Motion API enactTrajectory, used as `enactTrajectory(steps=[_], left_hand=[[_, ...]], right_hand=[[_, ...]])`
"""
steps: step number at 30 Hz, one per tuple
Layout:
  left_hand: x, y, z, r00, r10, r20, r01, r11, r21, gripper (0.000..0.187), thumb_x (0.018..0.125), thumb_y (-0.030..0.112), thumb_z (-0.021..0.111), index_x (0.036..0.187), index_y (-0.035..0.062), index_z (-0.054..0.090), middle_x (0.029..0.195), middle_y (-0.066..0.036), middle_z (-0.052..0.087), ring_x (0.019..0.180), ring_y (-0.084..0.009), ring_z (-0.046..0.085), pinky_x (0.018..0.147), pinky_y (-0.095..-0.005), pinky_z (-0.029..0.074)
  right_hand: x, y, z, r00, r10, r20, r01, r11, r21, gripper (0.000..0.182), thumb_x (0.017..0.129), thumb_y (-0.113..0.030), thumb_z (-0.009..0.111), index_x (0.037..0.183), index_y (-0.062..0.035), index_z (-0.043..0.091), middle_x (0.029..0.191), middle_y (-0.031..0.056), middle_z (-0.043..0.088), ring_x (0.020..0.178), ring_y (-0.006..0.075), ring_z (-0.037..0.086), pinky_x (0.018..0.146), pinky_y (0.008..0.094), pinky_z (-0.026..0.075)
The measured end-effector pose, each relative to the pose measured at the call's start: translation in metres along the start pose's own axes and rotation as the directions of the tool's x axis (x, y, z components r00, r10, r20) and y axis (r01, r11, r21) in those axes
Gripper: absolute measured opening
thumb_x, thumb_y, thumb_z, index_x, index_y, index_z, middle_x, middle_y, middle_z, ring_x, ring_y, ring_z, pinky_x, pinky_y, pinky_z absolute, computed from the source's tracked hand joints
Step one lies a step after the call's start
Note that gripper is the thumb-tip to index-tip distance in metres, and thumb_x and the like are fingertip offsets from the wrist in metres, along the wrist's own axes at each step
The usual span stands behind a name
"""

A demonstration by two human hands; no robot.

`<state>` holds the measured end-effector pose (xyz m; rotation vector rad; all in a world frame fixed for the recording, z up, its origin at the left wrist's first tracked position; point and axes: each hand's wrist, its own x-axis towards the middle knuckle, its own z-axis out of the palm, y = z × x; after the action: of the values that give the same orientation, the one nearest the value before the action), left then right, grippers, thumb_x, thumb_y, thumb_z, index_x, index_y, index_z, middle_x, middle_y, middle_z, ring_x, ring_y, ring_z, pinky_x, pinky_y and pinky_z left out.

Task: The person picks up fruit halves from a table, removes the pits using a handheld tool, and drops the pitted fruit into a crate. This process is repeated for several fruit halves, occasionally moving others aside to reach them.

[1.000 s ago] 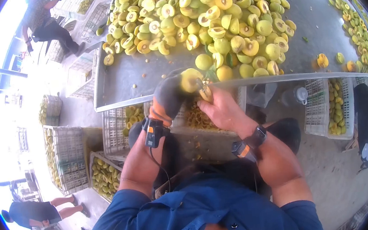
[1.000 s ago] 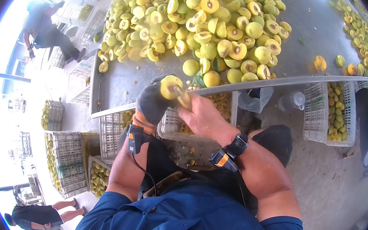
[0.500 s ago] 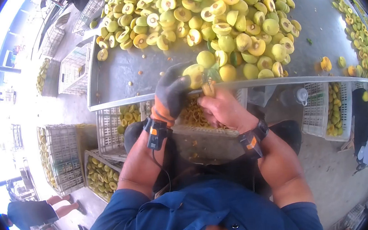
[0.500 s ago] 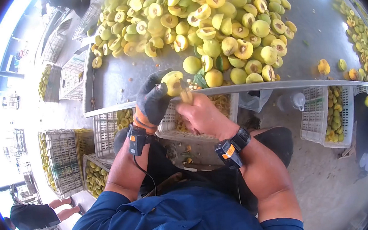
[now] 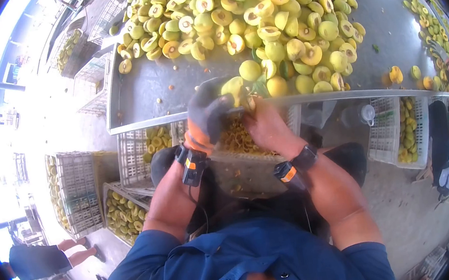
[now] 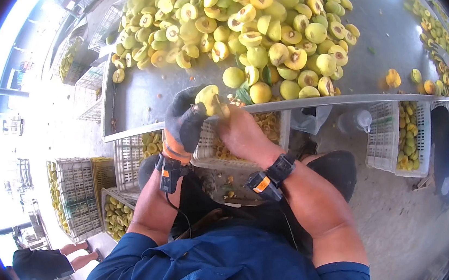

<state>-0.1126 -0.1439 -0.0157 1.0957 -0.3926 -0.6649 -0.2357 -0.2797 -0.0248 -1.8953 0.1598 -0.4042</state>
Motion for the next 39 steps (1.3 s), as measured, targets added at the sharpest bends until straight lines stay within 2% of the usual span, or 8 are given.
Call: enactTrajectory(steps=[5, 8, 11, 15, 17, 28, 31, 39], left_hand=[[-0.002, -0.002, -0.002, 1.000, 0.019, 0.006, -0.019, 0.988, 0.152, 0.050, 0.092, 0.003, 0.072, 0.140, -0.0059, 0.059, 0.134, -0.014, 0.069, 0.118, -0.0193, 0.066, 0.100, -0.0346, 0.055], [-0.005, 0.003, 0.004, 0.998, 0.058, 0.020, -0.061, 0.968, 0.242, 0.047, 0.093, 0.002, 0.071, 0.139, -0.0047, 0.061, 0.135, -0.014, 0.068, 0.117, -0.0187, 0.066, 0.097, -0.0343, 0.057], [-0.008, 0.001, 0.003, 1.000, 0.021, 0.013, -0.024, 0.978, 0.206, 0.043, 0.095, 0.001, 0.069, 0.137, -0.0027, 0.063, 0.134, -0.014, 0.069, 0.115, -0.0179, 0.067, 0.095, -0.0348, 0.057], [0.002, -0.014, -0.006, 0.980, 0.182, 0.079, -0.198, 0.884, 0.424, 0.035, 0.101, 0.006, 0.063, 0.136, 0.0000, 0.066, 0.129, -0.010, 0.071, 0.112, -0.0151, 0.065, 0.096, -0.0324, 0.055], [-0.001, -0.012, 0.011, 0.994, 0.110, -0.019, -0.094, 0.919, 0.383, 0.035, 0.106, 0.013, 0.058, 0.137, -0.0007, 0.065, 0.130, -0.010, 0.070, 0.114, -0.0149, 0.065, 0.101, -0.0302, 0.052], [0.000, -0.023, 0.004, 0.996, 0.074, -0.052, -0.048, 0.917, 0.396, 0.029, 0.102, 0.007, 0.061, 0.130, 0.0009, 0.068, 0.112, -0.012, 0.074, 0.099, -0.0188, 0.069, 0.089, -0.0332, 0.055], [0.006, -0.012, -0.002, 0.759, 0.494, 0.424, -0.588, 0.242, 0.772, 0.036, 0.089, -0.002, 0.068, 0.124, 0.0016, 0.068, 0.108, -0.017, 0.074, 0.094, -0.0311, 0.073, 0.083, -0.0385, 0.059], [0.011, -0.011, -0.009, 0.797, 0.451, 0.401, -0.528, 0.198, 0.826, 0.026, 0.089, -0.003, 0.064, 0.114, -0.0015, 0.071, 0.102, -0.017, 0.076, 0.090, -0.0338, 0.074, 0.082, -0.0383, 0.059]], right_hand=[[0.002, -0.005, -0.003, 0.992, 0.107, 0.063, -0.111, 0.991, 0.078, 0.013, 0.097, -0.010, 0.058, 0.097, 0.0021, 0.061, 0.079, 0.0154, 0.062, 0.079, 0.0277, 0.063, 0.072, 0.0469, 0.050], [0.007, -0.013, -0.016, 0.699, 0.502, 0.508, -0.697, 0.638, 0.328, 0.015, 0.097, -0.011, 0.058, 0.097, 0.0028, 0.062, 0.079, 0.0163, 0.061, 0.078, 0.0306, 0.062, 0.072, 0.0471, 0.049], [-0.001, 0.005, 0.001, 0.981, 0.163, 0.106, -0.173, 0.980, 0.093, 0.015, 0.097, -0.011, 0.059, 0.097, 0.0033, 0.062, 0.084, 0.0190, 0.063, 0.081, 0.0348, 0.064, 0.074, 0.0489, 0.050], [-0.002, 0.008, -0.003, 0.986, -0.154, 0.060, 0.163, 0.968, -0.190, 0.020, 0.100, -0.014, 0.055, 0.102, 0.0034, 0.066, 0.095, 0.0298, 0.069, 0.097, 0.0506, 0.066, 0.083, 0.0544, 0.054], [-0.004, 0.008, 0.010, 0.989, 0.109, 0.099, -0.084, 0.969, -0.232, 0.021, 0.102, -0.014, 0.054, 0.106, 0.0024, 0.066, 0.099, 0.0304, 0.070, 0.099, 0.0509, 0.066, 0.084, 0.0552, 0.054], [-0.009, 0.009, 0.003, 0.949, 0.097, 0.300, -0.113, 0.993, 0.035, 0.021, 0.102, -0.012, 0.058, 0.114, 0.0030, 0.066, 0.098, 0.0242, 0.072, 0.094, 0.0375, 0.068, 0.086, 0.0473, 0.054], [-0.010, 0.009, 0.003, 0.948, 0.022, 0.317, -0.053, 0.994, 0.092, 0.019, 0.100, -0.013, 0.059, 0.107, 0.0028, 0.066, 0.097, 0.0257, 0.070, 0.093, 0.0434, 0.066, 0.083, 0.0495, 0.052], [-0.003, -0.018, -0.002, 0.837, 0.288, 0.465, -0.399, 0.903, 0.158, 0.020, 0.096, -0.011, 0.060, 0.107, 0.0032, 0.068, 0.093, 0.0225, 0.071, 0.091, 0.0411, 0.067, 0.084, 0.0482, 0.053]])
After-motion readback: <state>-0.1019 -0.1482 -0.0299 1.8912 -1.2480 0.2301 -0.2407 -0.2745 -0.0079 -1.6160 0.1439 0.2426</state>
